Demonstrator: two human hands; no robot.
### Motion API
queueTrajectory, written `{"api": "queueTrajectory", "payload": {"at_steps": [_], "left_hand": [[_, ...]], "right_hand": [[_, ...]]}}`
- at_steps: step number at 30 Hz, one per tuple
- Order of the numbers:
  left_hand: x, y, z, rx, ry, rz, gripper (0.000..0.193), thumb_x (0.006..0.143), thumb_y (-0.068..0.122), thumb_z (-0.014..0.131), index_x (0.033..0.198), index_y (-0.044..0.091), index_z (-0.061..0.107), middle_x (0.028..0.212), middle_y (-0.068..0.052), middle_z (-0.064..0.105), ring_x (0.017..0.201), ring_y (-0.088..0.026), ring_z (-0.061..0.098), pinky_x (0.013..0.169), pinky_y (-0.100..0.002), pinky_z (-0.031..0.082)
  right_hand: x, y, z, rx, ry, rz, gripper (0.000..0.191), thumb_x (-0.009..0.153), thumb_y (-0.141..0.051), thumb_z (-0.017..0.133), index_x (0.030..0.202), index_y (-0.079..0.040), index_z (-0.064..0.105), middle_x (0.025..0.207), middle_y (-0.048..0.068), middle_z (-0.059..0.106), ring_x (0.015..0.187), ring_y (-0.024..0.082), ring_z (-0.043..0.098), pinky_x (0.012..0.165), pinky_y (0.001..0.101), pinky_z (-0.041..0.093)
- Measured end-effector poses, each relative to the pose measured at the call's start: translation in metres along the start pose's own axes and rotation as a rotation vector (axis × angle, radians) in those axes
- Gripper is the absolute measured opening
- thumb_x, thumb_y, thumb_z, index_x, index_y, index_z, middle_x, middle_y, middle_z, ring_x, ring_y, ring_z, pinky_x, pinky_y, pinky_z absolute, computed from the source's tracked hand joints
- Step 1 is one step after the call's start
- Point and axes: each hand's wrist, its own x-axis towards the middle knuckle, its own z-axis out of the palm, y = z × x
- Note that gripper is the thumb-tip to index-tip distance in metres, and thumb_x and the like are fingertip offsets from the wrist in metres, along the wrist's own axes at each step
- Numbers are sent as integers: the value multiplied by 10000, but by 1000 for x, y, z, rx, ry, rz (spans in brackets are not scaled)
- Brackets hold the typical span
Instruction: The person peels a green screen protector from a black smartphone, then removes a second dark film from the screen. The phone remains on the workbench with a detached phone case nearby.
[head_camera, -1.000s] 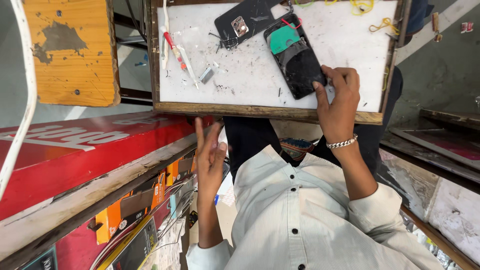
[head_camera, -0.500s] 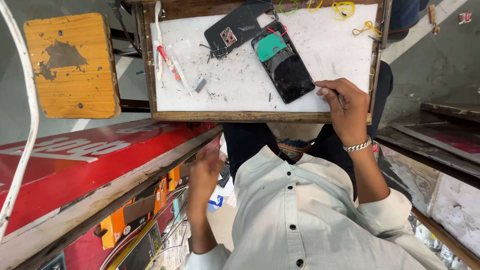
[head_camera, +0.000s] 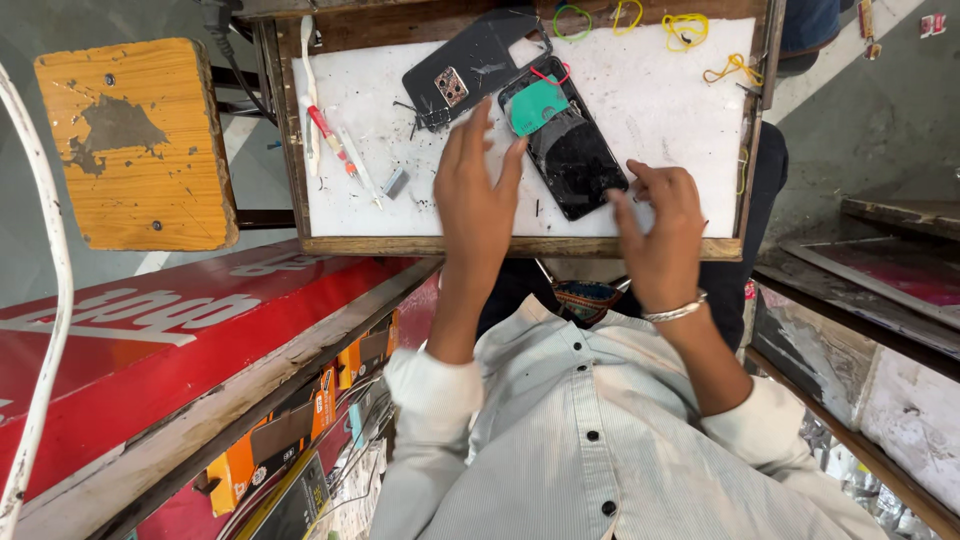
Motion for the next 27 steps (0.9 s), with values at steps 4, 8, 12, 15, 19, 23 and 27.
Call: {"api": "queueTrajectory", "payload": {"at_steps": [4, 8, 12, 15, 19, 23, 27], "left_hand": [[31, -10, 27, 40, 69, 20, 376, 898, 134, 757, 1248, 23, 678, 992, -101, 672, 814, -202, 677, 738, -348, 553], [37, -25, 27, -294, -11, -131, 161, 900, 55, 766, 1044, -16, 762, 886, -83, 727, 679, -125, 660, 628, -306, 546], [22, -36, 13, -387, 13, -290, 121, 940, 31, 713, 1038, -26, 754, 785, -83, 718, 635, -92, 649, 565, -265, 527], [19, -39, -9, -453, 142, -275, 118, 955, 32, 693, 1058, -16, 726, 819, -64, 729, 666, -90, 705, 567, -249, 571], [-4, -38, -64, -357, 54, -392, 187, 954, 41, 689, 1135, -3, 707, 827, -128, 723, 688, -162, 703, 580, -291, 508], [-40, -24, -95, 795, 111, -219, 471, 743, 195, 854, 1183, 75, 733, 1213, -171, 666, 1107, -372, 603, 829, -505, 491], [-50, -9, -63, 317, 157, -25, 332, 944, 60, 684, 1275, 75, 672, 1390, -148, 555, 1337, -317, 522, 1090, -473, 471]], "right_hand": [[0, -14, 16, -132, 7, -38, 856, 741, -337, 949, 1358, 106, 553, 1209, 231, 498, 1127, 394, 472, 1005, 489, 424], [3, -20, 22, -239, 11, -28, 871, 701, -334, 968, 1352, 89, 573, 1219, 214, 497, 1117, 376, 464, 996, 493, 416], [2, -17, 21, -183, -7, -30, 799, 721, -264, 958, 1340, 77, 584, 1201, 204, 482, 1123, 362, 465, 1007, 484, 421], [2, -15, 19, -146, -5, -24, 773, 722, -239, 952, 1322, 80, 584, 1200, 203, 469, 1132, 364, 467, 1007, 474, 431], [-4, -12, 13, -102, -17, -23, 755, 750, -216, 949, 1331, 87, 575, 1236, 209, 461, 1167, 368, 470, 1019, 448, 448], [-8, -3, -1, -141, -10, -27, 761, 721, -210, 953, 1329, 67, 589, 1225, 207, 461, 1161, 370, 476, 1013, 449, 450], [-10, 10, -17, -131, -43, -26, 752, 713, -195, 947, 1334, 47, 599, 1244, 210, 467, 1165, 374, 496, 993, 449, 464]]}}
